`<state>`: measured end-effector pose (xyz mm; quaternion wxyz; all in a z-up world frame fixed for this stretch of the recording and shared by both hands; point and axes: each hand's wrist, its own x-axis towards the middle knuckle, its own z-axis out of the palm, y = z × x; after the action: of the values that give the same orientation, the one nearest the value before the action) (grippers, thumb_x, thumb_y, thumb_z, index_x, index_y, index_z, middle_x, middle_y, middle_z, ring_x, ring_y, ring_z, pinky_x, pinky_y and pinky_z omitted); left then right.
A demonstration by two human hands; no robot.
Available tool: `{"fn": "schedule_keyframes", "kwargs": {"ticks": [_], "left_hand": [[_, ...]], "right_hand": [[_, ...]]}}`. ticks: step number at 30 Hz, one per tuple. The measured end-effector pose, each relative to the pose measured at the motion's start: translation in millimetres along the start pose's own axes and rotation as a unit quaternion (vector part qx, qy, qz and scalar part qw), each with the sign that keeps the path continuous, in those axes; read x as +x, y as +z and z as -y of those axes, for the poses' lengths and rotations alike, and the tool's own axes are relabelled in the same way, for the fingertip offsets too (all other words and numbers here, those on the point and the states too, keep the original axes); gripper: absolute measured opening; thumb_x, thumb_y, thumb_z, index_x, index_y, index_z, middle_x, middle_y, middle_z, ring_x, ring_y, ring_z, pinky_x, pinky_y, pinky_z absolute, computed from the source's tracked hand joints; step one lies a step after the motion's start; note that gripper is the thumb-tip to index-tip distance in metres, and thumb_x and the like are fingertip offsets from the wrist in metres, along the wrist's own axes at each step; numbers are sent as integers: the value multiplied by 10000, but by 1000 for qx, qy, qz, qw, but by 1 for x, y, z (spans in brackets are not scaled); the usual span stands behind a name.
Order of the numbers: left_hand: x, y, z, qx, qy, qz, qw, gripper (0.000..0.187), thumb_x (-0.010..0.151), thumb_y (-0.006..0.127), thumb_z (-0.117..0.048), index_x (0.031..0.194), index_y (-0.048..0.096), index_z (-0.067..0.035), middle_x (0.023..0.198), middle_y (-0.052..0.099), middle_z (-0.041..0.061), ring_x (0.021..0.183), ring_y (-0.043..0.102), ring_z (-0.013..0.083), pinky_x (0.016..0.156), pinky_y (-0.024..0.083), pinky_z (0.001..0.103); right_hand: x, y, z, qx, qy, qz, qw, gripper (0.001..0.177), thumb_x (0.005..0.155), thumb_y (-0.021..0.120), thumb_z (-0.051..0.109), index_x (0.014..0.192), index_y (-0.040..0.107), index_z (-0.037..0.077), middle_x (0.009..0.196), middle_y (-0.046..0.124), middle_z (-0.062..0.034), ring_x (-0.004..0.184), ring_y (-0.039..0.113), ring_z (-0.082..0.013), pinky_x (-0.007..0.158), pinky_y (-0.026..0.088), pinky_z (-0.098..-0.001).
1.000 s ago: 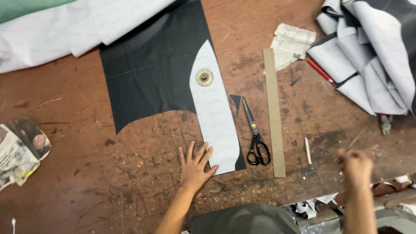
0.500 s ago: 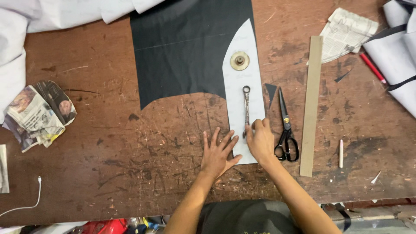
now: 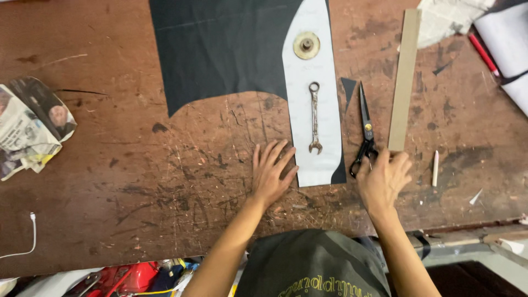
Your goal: The person marks lines on a piece of black material using a ruler and a white marking tool, then uses shears to cut out a pattern, using a template weighted down by a wrench and another object to guide the final shape.
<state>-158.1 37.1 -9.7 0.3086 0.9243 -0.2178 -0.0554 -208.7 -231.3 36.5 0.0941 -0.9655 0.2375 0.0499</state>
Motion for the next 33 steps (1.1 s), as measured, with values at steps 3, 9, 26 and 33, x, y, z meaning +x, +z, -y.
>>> {"fn": "schedule_keyframes", "kwargs": {"ticks": [3,9,26,33], "left_hand": [[8,-10,-3,43,60,19,997,488,960,635,-508,1359,643,-228,1535,504,31,1472,375,279,1251,105,620],[34,-25,7,16,102,2,995,371,954,665,-417,1228,722,-173,1400,617,42,1411,463,271,1243,199,584],[104,-50,-41,164,54,264,949,1021,538,965,-452,1419,518,-195,1374,498,93,1298,422,294,1035,393,497],[99,-49,-41,166,51,276,945,1005,542,966,-442,1406,510,-204,1356,489,76,1290,419,295,1034,398,470]], "right_hand": [[-8,14,5,12,-3,21,1000,379,857,692,185,1142,590,-42,1091,532,-236,1019,540,-398,854,467,-514],[11,15,-3,57,52,97,992,425,799,707,188,1113,583,-70,942,591,-219,841,599,-327,751,505,-439],[-274,0,-18,528,254,389,711,459,898,708,280,1301,663,64,836,602,-10,759,525,-102,666,419,-254],[-257,13,4,588,261,368,672,483,883,705,290,1293,679,35,737,573,-5,679,512,-117,629,411,-253]]}}
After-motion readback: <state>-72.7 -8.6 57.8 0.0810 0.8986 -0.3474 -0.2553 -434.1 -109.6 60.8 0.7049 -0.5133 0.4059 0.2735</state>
